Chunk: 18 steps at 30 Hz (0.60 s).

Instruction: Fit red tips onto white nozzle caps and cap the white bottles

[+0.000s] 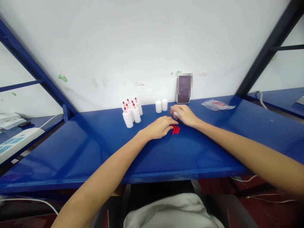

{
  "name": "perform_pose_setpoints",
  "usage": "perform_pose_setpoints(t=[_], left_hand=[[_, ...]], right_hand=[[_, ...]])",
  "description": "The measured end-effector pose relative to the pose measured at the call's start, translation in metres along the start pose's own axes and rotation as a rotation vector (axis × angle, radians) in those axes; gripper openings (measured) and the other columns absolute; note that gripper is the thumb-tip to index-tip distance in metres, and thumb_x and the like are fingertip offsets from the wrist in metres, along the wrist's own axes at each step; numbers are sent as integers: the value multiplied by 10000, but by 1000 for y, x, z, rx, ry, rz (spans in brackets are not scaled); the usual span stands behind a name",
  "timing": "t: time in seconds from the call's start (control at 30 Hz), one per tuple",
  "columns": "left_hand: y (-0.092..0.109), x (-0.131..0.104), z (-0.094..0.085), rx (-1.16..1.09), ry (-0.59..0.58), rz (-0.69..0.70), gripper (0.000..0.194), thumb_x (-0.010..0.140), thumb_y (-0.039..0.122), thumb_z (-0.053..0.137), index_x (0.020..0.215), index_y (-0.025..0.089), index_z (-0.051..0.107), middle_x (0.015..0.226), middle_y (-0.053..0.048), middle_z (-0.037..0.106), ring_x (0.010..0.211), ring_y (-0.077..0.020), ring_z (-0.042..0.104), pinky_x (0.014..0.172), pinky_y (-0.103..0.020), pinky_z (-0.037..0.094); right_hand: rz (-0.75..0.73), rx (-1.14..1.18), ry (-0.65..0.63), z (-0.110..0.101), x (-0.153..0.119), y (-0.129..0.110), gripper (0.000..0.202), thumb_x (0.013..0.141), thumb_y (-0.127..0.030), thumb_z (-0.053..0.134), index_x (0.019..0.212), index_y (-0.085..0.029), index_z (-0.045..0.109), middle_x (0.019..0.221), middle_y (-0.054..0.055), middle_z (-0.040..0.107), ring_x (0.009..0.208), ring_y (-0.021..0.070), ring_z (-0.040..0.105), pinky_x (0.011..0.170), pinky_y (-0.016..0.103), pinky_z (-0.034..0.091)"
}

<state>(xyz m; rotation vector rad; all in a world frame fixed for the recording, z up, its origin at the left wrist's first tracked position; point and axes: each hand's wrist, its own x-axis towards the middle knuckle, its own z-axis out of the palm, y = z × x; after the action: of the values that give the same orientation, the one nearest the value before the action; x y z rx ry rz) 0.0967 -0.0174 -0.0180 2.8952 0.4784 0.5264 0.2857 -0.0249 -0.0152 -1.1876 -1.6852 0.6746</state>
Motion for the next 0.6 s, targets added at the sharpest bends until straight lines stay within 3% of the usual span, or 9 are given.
perform_pose_setpoints(t=[0.23, 0.43, 0.6], left_hand=[[0, 1, -1, 12, -5, -9, 270, 995, 190, 475, 1114, 167, 716, 1141, -98, 709, 1087, -221, 647, 995, -370, 496], [1, 2, -1, -23, 32, -45, 243, 975, 159, 501, 1031, 150, 738, 1042, -86, 718, 950, -192, 672, 913, -322, 521], [-4, -1, -2, -31, 47, -111, 201, 942, 127, 522, 989, 150, 716, 995, -79, 697, 896, -180, 657, 888, -318, 526]], right_hand=[[-15, -19, -8, 0, 0, 0, 400, 901, -505, 486, 695, -180, 597, 546, -16, 535, 542, 140, 529, 563, 273, 410], [-15, -4, -15, 0, 1, 1, 391, 904, -525, 488, 740, -187, 597, 561, -20, 541, 547, 144, 531, 561, 269, 414], [-50, -101, -89, -7, 2, 6, 456, 927, -574, 458, 714, -195, 596, 594, -15, 539, 587, 151, 535, 578, 265, 398]])
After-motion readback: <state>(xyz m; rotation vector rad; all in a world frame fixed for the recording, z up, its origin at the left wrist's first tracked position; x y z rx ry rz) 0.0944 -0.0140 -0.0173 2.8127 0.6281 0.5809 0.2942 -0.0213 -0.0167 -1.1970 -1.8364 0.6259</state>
